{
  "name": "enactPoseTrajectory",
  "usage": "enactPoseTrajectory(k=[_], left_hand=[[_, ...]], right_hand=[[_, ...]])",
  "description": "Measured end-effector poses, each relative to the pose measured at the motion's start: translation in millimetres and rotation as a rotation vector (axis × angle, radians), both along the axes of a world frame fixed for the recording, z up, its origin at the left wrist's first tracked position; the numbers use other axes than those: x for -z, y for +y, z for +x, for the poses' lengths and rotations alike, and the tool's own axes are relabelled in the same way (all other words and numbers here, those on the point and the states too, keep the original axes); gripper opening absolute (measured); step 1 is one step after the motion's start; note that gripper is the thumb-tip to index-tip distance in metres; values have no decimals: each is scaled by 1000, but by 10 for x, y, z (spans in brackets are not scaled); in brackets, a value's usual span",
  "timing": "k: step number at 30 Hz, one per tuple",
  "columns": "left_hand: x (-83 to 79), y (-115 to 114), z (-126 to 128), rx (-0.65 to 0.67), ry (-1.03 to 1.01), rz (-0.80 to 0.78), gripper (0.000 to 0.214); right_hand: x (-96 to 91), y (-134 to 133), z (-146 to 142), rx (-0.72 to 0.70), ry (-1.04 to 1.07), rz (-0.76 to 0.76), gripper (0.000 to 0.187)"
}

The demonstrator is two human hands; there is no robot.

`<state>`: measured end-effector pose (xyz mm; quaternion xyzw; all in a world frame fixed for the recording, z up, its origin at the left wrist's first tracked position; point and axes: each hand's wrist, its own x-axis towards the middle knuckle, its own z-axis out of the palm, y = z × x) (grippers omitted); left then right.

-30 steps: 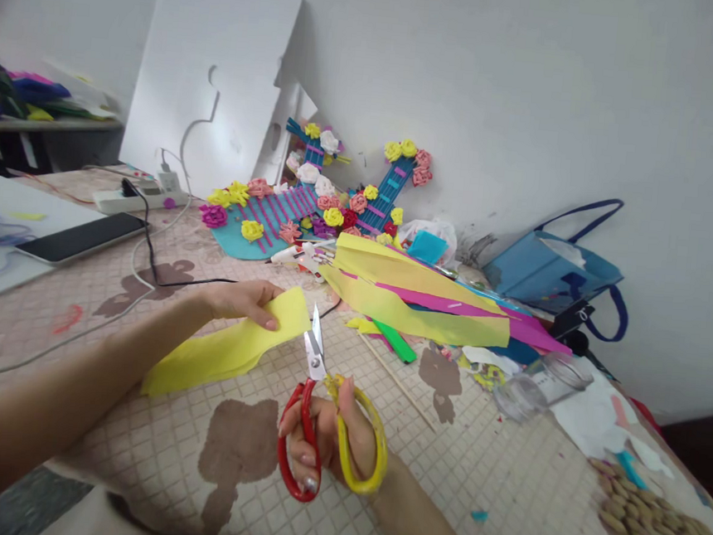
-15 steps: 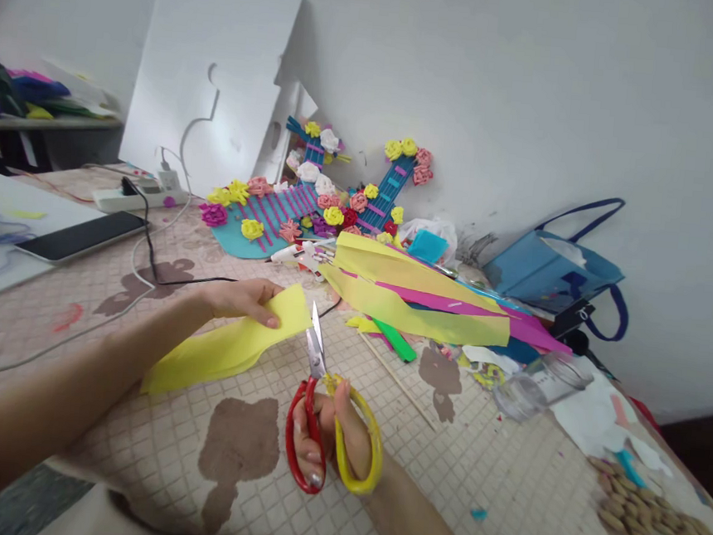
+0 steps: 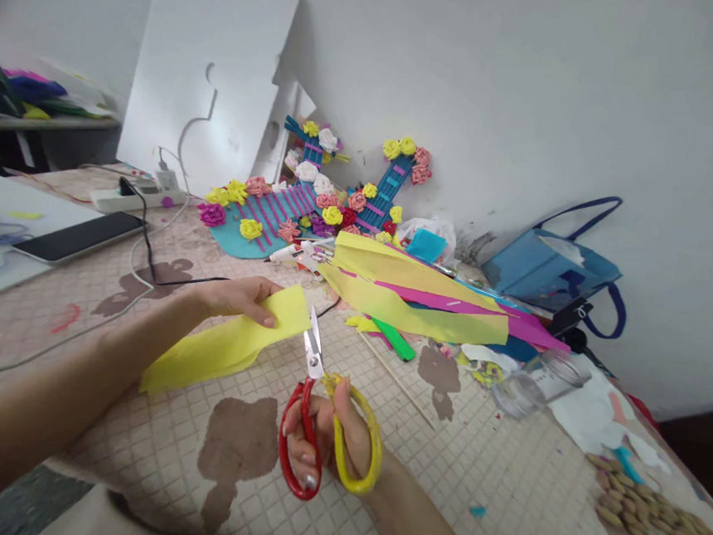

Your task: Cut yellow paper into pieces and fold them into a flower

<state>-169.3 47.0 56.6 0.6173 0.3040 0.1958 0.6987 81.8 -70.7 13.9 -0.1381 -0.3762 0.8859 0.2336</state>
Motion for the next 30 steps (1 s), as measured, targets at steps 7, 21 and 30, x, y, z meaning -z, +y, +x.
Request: enactPoseTrajectory(k=[7, 21, 30], left_hand=[[5, -28, 51, 42, 26, 38, 30], [31, -18, 26, 64, 31, 23, 38], [28, -66, 77, 64, 60, 63, 35]], right_hand=[[-90, -12, -7, -22, 42, -45, 77], [-13, -27, -46, 19, 49, -40, 67], [-20, -34, -23, -5, 14, -44, 83]])
